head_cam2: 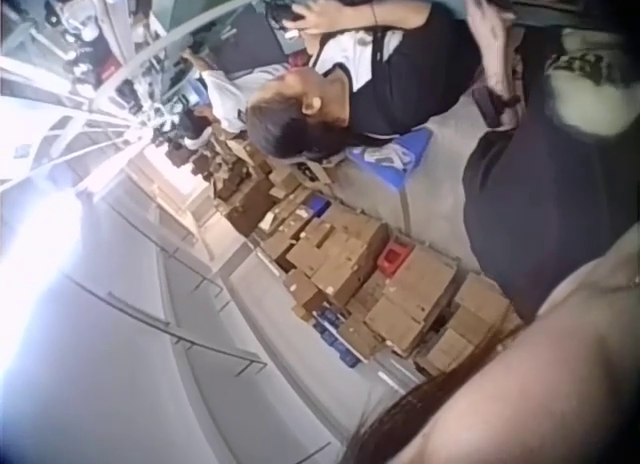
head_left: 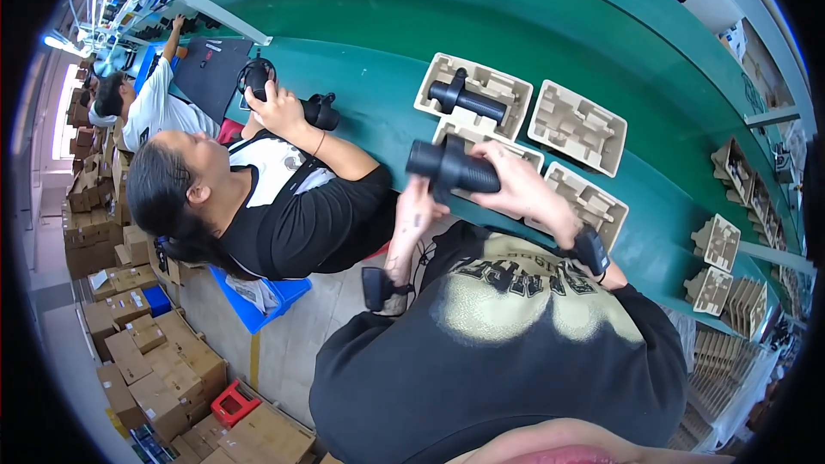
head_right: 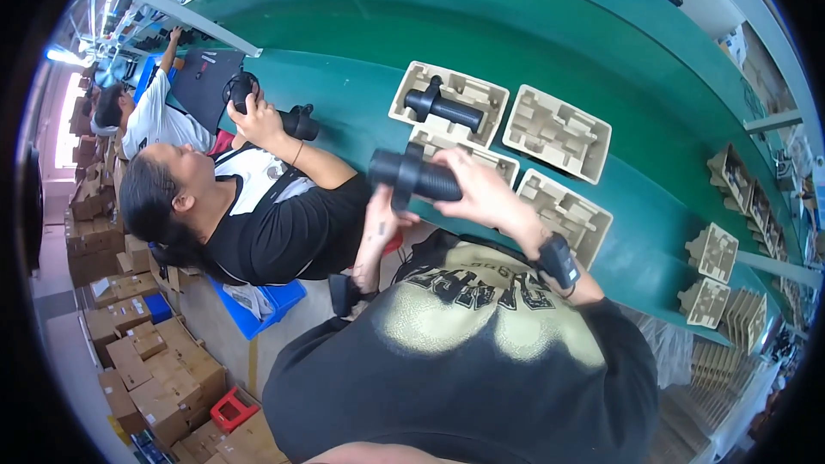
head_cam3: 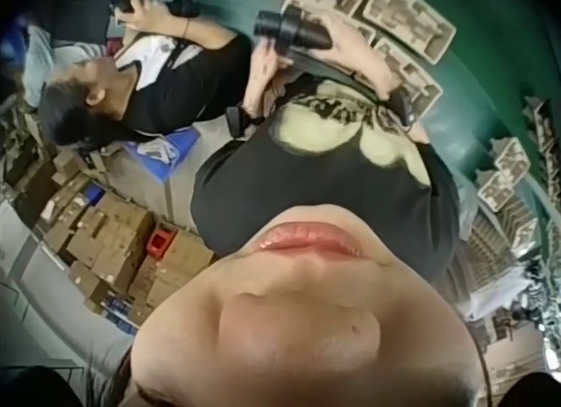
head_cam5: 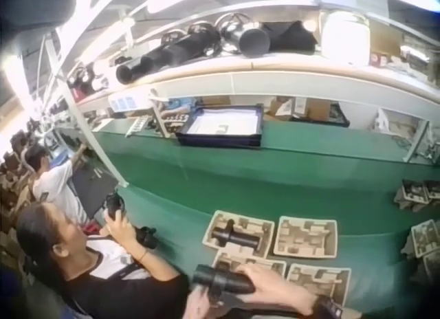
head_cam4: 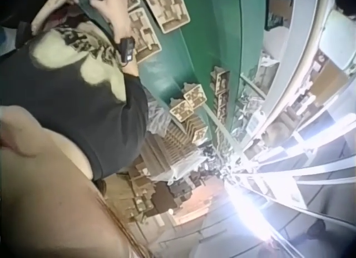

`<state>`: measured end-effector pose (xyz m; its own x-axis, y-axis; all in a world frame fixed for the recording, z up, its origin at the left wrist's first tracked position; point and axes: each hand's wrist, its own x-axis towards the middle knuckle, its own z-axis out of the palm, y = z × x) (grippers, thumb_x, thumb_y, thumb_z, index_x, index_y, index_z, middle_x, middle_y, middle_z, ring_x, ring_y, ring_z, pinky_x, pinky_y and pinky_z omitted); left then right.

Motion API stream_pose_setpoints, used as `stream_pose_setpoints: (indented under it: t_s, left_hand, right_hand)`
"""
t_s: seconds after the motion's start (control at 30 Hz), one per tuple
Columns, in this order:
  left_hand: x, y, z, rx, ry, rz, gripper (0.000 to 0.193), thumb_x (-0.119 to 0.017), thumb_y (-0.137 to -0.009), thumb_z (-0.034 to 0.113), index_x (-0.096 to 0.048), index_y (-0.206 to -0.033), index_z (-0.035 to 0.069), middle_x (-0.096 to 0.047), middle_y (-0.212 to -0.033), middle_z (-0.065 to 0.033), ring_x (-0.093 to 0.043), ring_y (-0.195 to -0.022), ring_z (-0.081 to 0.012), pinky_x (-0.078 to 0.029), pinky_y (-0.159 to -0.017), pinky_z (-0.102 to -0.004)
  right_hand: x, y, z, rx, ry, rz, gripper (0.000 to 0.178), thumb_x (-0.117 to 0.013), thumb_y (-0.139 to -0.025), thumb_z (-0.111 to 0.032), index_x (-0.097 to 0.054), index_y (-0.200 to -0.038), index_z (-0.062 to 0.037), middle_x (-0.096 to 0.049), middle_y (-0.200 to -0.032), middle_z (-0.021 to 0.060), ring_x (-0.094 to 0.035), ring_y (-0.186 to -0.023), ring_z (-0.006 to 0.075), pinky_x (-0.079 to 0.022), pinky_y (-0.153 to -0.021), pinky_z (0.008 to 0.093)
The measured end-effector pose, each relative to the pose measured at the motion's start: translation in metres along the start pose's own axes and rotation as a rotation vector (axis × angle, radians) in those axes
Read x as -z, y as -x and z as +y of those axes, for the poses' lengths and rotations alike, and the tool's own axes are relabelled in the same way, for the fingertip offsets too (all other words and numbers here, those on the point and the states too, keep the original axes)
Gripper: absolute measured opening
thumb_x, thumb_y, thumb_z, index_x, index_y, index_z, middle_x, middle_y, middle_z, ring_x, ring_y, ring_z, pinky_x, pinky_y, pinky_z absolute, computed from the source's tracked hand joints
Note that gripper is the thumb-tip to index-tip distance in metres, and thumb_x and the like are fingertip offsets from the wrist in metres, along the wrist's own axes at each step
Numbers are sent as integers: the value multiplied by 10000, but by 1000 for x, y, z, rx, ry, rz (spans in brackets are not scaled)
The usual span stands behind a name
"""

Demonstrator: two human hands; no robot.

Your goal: The person places microphones into cardboard trays and stacks the filled trays on the workbench. Finally, the person gathers more cardboard trays from a large pile and arranges them on the workbench.

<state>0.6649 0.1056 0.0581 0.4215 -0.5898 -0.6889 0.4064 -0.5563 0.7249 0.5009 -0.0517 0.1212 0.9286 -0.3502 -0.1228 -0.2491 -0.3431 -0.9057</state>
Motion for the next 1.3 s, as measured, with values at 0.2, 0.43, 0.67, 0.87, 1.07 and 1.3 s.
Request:
stream_pose_setpoints:
  t_s: [0.2, 0.43, 0.67, 0.87, 1.07, 1.3]
  left_hand:
    - [-17, -15, 20, -989, -500, 187, 396, -462, -951, 222, -455, -1300, 34, -532, -1266, -141, -430, -1261, -301, -344, -1041, -454]
    - [-40, -65, -2, -1208, -1338, 109, 532, -563, -881, 282, -438, -1345, 54, -433, -1360, -183, -361, -1299, -389, -207, -1085, -573]
    - [-29, -48, -7, -920, -1089, 366, 624, -613, -829, 187, -382, -1391, 44, -460, -1293, -210, -412, -1241, -397, -281, -1056, -510]
    - [-11, -53, -36, -731, -682, 356, 649, -611, -786, 68, -368, -1384, 6, -476, -1229, -248, -497, -1102, -401, -400, -969, -410]
    - [70, -83, -58, -694, -596, 501, 649, -578, -816, 63, -324, -1407, -26, -469, -1211, -260, -491, -1098, -394, -385, -969, -391]
    - [156, -175, -25, -746, -673, 578, 654, -570, -810, 37, -302, -1394, -86, -465, -1184, -273, -492, -1065, -385, -383, -955, -391]
  right_hand:
    - [-6, -16, 74, -4, 363, 50, 403, -703, -710, -239, -621, -1053, -43, -582, -1124, 148, -482, -1171, 314, -412, -949, 421]
    - [-34, 11, 109, 171, 337, 391, 271, -591, -808, -121, -637, -1067, -55, -573, -1164, 125, -477, -1169, 298, -389, -987, 386]
    - [17, -4, 88, -30, 94, 574, 264, -585, -798, -146, -632, -1044, -60, -588, -1104, 117, -517, -1112, 280, -391, -984, 417]
    - [28, -57, 120, -20, 626, 413, 211, -602, -781, -202, -660, -929, -64, -619, -978, 106, -530, -1088, 282, -349, -1019, 438]
    - [29, -50, 157, -41, 651, 286, 142, -602, -760, -184, -642, -753, -48, -611, -945, 97, -492, -1162, 277, -279, -1086, 484]
    - [18, -43, 189, -94, 614, 431, 105, -535, -704, -52, -639, -721, -46, -647, -933, 108, -494, -1174, 290, -231, -1141, 470]
